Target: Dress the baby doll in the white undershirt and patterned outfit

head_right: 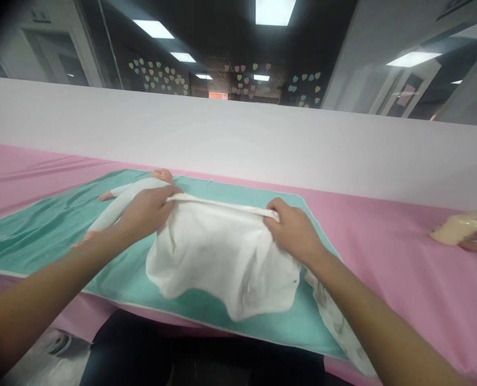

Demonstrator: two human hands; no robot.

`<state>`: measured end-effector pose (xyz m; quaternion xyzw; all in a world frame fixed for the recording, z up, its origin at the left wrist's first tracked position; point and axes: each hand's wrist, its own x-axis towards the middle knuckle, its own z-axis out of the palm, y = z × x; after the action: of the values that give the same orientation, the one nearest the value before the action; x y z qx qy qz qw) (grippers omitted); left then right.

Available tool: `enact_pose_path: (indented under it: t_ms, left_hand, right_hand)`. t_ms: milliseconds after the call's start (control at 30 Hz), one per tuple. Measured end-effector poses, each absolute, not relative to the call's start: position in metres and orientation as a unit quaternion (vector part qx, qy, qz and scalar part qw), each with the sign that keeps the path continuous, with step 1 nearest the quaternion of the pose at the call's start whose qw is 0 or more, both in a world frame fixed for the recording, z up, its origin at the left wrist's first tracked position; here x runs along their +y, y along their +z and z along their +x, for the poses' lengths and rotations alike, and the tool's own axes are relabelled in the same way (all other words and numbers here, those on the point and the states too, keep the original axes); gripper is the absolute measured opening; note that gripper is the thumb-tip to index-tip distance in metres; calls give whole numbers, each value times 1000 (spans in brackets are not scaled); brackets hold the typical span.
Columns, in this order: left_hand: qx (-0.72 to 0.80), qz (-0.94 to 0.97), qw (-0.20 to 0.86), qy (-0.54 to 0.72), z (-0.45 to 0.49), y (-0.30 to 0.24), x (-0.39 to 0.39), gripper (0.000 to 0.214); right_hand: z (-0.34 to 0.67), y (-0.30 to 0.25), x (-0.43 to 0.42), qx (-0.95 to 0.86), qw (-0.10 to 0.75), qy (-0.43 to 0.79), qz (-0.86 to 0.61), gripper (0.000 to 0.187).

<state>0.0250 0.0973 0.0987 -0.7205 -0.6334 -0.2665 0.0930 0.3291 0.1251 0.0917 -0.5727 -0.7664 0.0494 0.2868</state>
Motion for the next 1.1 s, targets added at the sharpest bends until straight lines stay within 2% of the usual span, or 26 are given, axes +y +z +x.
enact_pose_path:
  t_ms: [100,200,367,467,567,667,767,867,967,1100]
  left_hand:
    - [-666,-661,-1,-346,16,105,109,30]
    - [-695,-652,-65,-297,3,98,122,32]
    - [-745,-654,46,-125,-10,71,151,45]
    - [-737,-668,68,-78,-5,49,186,44]
    - [-738,-668,69,-67,5,22,229,40]
    - [-739,-658,102,-101,22,-9,256,31]
    - [-686,-694,151,-160,47,-39,259,27]
    - [-590,-779,106,-182,72,-59,248,27]
    - [-559,-812,37,-166,86,-73,244,28]
    - [-595,-788,38,-150,76,-83,255,36]
  right_hand:
    - [344,92,139,-726,319,92,-602,18]
    - [358,86,151,-710,291,130,-628,22]
    - [371,75,176,-714,219,121,-654,38]
    - [360,55,206,-704,157,45,-691,45]
    - [339,18,238,-668,115,-33,-735,42]
    - [320,-25,258,-658,151,-110,-729,35]
    - [304,-56,260,-725,207,-160,-637,40]
    - [286,-72,252,-820,230,-65,-520,38]
    - [269,-82,251,-847,197,42,-493,38]
    - [260,-90,270,-823,149,15,-548,52]
